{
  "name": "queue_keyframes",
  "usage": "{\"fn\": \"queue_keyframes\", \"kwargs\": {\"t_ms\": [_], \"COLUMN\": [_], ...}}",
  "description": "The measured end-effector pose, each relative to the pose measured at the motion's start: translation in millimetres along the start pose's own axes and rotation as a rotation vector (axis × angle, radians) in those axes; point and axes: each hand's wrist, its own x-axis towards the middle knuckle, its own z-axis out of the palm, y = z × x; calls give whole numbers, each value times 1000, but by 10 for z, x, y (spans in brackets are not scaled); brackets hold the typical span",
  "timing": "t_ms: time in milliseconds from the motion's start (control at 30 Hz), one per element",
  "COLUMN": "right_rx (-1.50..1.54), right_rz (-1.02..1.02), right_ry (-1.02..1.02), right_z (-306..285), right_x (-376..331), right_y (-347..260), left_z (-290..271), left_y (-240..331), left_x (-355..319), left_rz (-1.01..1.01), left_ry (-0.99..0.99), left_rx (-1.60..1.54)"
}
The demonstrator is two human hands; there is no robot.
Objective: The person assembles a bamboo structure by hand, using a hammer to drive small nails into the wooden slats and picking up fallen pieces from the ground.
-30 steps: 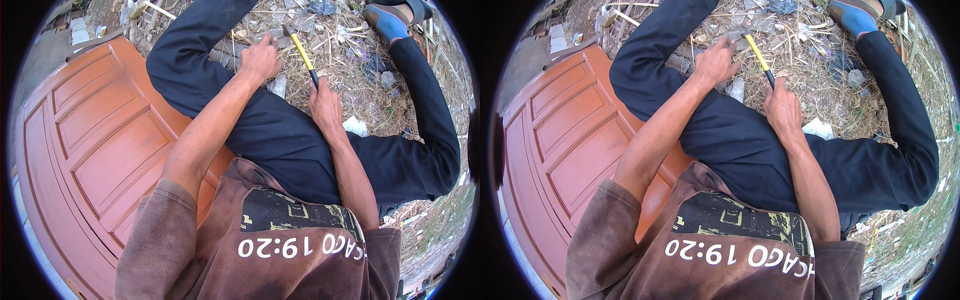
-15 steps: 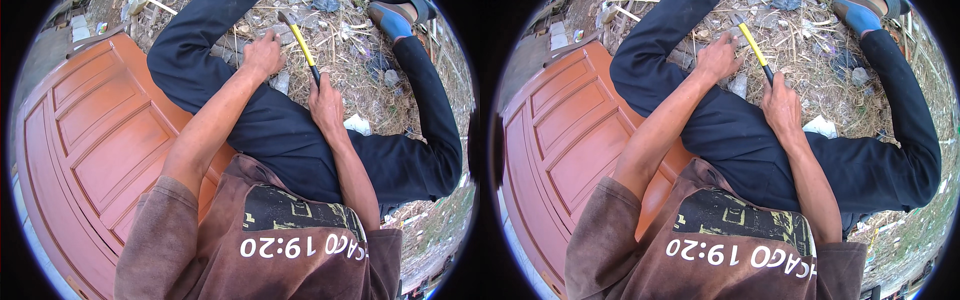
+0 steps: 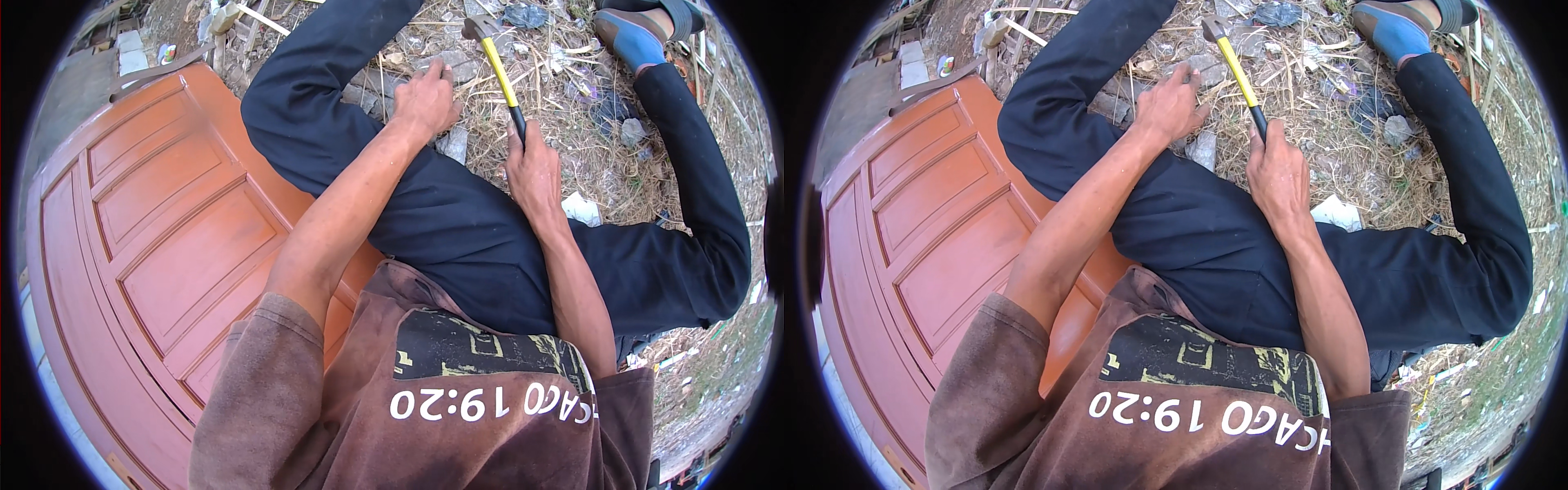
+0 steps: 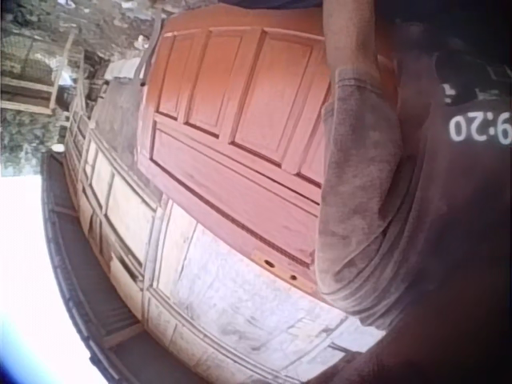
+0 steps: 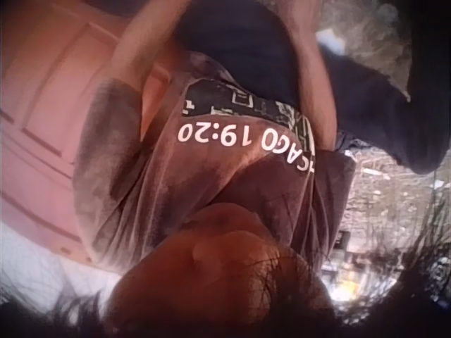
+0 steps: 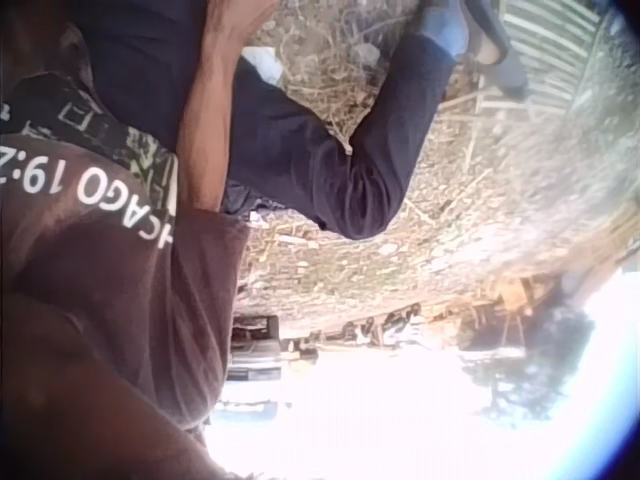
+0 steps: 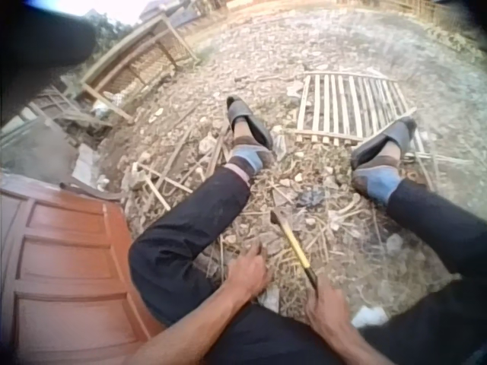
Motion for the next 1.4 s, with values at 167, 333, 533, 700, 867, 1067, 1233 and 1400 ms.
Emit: {"fn": "queue_keyframes", "kwargs": {"t_ms": [167,333,533,700,867,1067,1233,1400], "right_rx": [-175,-26,84,121,278,238,264,292], "right_rz": [-24,-7,168,56,-114,-67,-101,-82], "right_ry": [-40,20,6,14,58,29,104,237], "right_z": [91,-54,-128,-43,349,594,712,811], "right_x": [33,11,119,367,1235,1370,1355,1425], "right_y": [175,-69,123,-8,-47,-167,16,190], "left_z": [6,5,-22,-126,-61,-93,-184,-182], "left_y": [-3,-15,0,-5,21,-23,15,76], "left_x": [-3,-2,2,-20,40,-9,-37,21], "left_rz": [-28,-13,-30,-75,-23,-50,-80,-39], "left_ry": [-47,-33,-26,-84,-92,-90,-156,-135], "left_rx": [-3,-7,-34,-54,-61,-95,-109,-95]}}
